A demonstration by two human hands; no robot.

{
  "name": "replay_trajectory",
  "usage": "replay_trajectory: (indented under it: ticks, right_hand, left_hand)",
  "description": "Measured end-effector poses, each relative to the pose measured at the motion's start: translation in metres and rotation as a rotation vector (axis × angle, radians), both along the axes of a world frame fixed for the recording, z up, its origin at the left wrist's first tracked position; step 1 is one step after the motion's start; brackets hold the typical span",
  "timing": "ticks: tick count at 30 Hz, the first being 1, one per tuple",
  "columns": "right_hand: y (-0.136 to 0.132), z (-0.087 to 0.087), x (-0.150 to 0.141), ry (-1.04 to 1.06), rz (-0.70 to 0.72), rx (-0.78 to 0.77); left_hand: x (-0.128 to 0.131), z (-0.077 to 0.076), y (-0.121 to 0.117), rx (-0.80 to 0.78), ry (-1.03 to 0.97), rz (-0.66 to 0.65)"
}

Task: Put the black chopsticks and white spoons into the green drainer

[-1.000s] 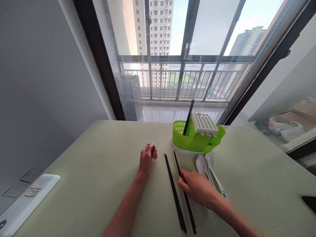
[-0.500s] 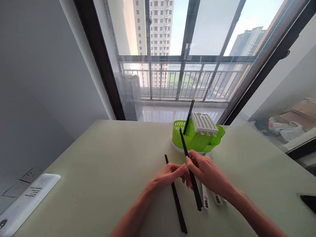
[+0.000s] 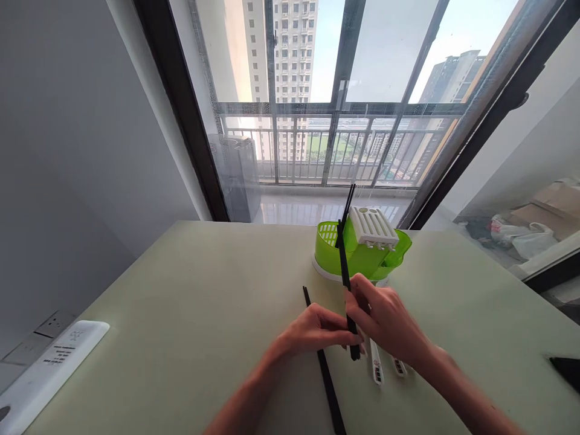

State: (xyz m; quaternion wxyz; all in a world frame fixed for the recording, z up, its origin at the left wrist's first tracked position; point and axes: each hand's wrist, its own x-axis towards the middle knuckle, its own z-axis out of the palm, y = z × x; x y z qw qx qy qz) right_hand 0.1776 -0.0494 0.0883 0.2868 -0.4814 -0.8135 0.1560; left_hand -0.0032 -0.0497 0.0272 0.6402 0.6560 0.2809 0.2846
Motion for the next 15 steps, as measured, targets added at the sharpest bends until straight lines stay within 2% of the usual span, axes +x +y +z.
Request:
replay_trajectory:
  ticks: [6, 10, 15]
  right_hand:
    - [0.01, 0.022, 0.012, 0.013, -0.01, 0.053]
    - [0.014, 0.044, 0.016, 0.102, -0.034, 0.165]
    - [0.016, 0.063, 0.014, 0.15, 0.0, 0.326]
  left_hand:
    - [0.008, -0.015, 0.004, 0.438, 0.109, 0.432]
    - [0.008, -0.021, 0.007, 0.613, 0.182, 0.509]
    - [0.004, -0.024, 0.011, 0.682, 0.173, 0.587]
